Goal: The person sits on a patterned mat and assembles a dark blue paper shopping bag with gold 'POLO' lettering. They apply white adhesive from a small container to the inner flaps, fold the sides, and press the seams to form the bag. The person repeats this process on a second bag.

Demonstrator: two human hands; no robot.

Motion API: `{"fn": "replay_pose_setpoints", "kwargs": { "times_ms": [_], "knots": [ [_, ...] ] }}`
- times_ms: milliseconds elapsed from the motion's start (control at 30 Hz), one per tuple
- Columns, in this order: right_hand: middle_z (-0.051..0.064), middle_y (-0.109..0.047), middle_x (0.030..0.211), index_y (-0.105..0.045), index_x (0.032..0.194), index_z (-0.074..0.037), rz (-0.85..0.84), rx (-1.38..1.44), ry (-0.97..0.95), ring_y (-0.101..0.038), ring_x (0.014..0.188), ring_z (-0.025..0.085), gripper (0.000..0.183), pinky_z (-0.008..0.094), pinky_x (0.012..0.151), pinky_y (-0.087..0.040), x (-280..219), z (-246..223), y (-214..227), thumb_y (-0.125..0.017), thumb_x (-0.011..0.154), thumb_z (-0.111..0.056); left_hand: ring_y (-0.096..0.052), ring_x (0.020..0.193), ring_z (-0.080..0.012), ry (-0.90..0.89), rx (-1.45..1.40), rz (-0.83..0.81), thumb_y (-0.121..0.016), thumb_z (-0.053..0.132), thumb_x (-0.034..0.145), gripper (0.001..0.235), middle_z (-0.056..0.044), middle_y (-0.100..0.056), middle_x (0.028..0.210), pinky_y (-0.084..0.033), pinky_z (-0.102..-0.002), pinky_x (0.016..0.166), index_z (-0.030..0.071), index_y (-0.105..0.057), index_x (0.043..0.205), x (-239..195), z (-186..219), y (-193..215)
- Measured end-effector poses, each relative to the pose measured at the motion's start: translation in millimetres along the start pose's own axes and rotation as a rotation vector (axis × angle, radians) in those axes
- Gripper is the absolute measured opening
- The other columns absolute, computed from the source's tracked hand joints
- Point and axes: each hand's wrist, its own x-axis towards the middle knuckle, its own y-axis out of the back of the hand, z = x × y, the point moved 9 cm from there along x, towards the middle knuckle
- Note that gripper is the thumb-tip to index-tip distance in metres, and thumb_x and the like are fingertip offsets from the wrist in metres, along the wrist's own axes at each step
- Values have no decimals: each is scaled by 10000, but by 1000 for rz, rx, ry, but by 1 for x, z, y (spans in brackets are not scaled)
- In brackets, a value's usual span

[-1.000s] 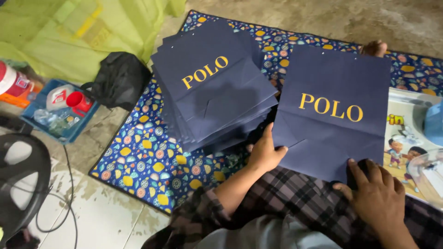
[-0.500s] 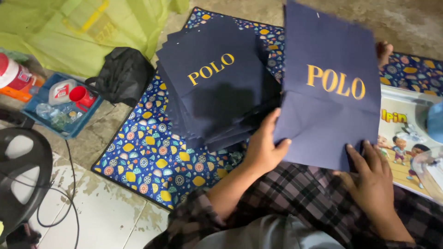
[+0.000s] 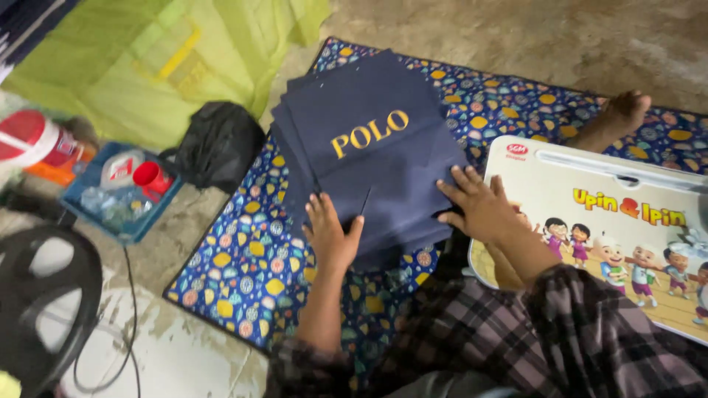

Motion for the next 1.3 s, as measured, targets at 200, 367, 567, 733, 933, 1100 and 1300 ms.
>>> {"fn": "replay_pose_setpoints", "kwargs": {
  "times_ms": [200,367,567,733,933,1100,1300],
  "knots": [
    [84,-450,1626,-548,1485,-358,-93,76,-13,-392,1513,323,700,702,1147,-333,-1,8,11,-553,889,-724,-292,1515,-476,-75,96,173,-724,521,864,995,-296,-293,1644,-286,-750,1107,6,-304,1604,11,-25,-22],
    [152,-456,1592,-529,1494,-279,41,297,15,-426,1461,394,716,686,1117,-323,-36,9,60,-734,864,-549,-336,1453,-563,-380,21,399,-686,444,934,877,-346,-364,1587,-283,-686,1127,-31,-332,1582,-3,-43,-9],
    [157,-507,1538,-615,1387,-149,199,359,-11,-459,1455,375,426,585,1194,-312,-157,58,175,-649,1006,-336,-213,1527,-565,-564,-5,524,-643,360,1036,774,-341,-277,1652,-181,-711,1212,-47,-325,1614,-54,76,40],
    [200,-661,1310,-681,1263,-87,278,368,-156,-659,1203,386,334,514,1041,-529,-301,157,239,-508,1037,-262,-255,1549,-573,-933,-204,367,-682,233,983,670,-353,-357,1625,-197,-692,1264,-72,-434,1526,-104,226,-7],
    [107,-770,1153,-782,1153,-99,363,133,-1058,-714,1036,275,168,382,866,-519,-536,317,231,-711,1013,-161,-398,1501,-499,-1442,-503,-224,-663,201,1001,532,-288,-427,1573,-363,-606,1250,104,-460,1483,-239,397,-118],
    [20,-802,1097,-730,1262,-407,-237,168,-1520,-755,1045,337,376,488,885,-611,-698,386,66,-688,892,-460,-510,1393,-471,-1400,-916,-698,-736,182,927,479,-281,-529,1494,-414,-535,1169,20,-625,1363,-335,497,-179],
    [84,-804,984,-824,1045,-209,-540,165,-1281,-784,901,340,294,515,751,-642,-588,358,69,-642,885,-376,-395,1485,-366,-1047,-881,-1135,-681,188,985,527,-229,-428,1593,-337,-469,1223,89,-556,1487,-410,536,-309]
  ]
}}
